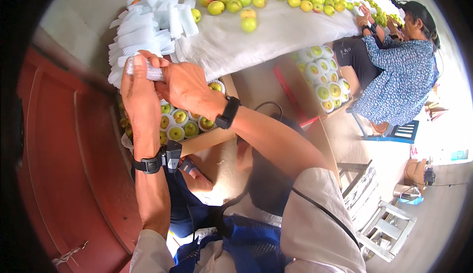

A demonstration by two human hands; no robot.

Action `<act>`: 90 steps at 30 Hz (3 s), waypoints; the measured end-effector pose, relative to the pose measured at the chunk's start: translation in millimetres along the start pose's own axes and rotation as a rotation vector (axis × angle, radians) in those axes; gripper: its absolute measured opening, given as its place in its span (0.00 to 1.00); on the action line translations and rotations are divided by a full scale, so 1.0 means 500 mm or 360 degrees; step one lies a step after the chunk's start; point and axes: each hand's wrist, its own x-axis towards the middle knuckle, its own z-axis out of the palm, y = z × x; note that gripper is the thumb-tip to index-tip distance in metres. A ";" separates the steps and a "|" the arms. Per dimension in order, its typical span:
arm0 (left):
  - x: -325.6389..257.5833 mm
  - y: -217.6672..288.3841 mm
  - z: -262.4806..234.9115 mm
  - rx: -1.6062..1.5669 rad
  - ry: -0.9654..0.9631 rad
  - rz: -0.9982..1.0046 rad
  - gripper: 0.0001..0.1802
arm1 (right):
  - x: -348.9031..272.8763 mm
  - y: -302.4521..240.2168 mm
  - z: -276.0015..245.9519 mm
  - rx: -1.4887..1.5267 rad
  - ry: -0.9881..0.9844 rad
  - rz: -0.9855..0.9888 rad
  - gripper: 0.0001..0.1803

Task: The person prepares fruit for packing by picking up a foam sleeve, stretching it open by hand, and sliding it over an apple. The sleeved apple is then placed into a cardboard box alongside other fruit.

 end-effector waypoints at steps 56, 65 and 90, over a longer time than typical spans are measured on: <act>0.033 0.014 -0.094 -0.0811 0.0291 -0.0446 0.20 | -0.025 -0.014 -0.015 0.1406 -0.0038 0.0544 0.14; 0.038 0.008 -0.098 -0.0858 0.0148 -0.0416 0.21 | -0.021 -0.002 -0.032 0.1862 -0.0138 0.0796 0.17; 0.062 -0.059 -0.063 -0.0903 0.0196 -0.0336 0.18 | -0.139 -0.257 -0.279 0.0713 -0.0358 -0.0859 0.11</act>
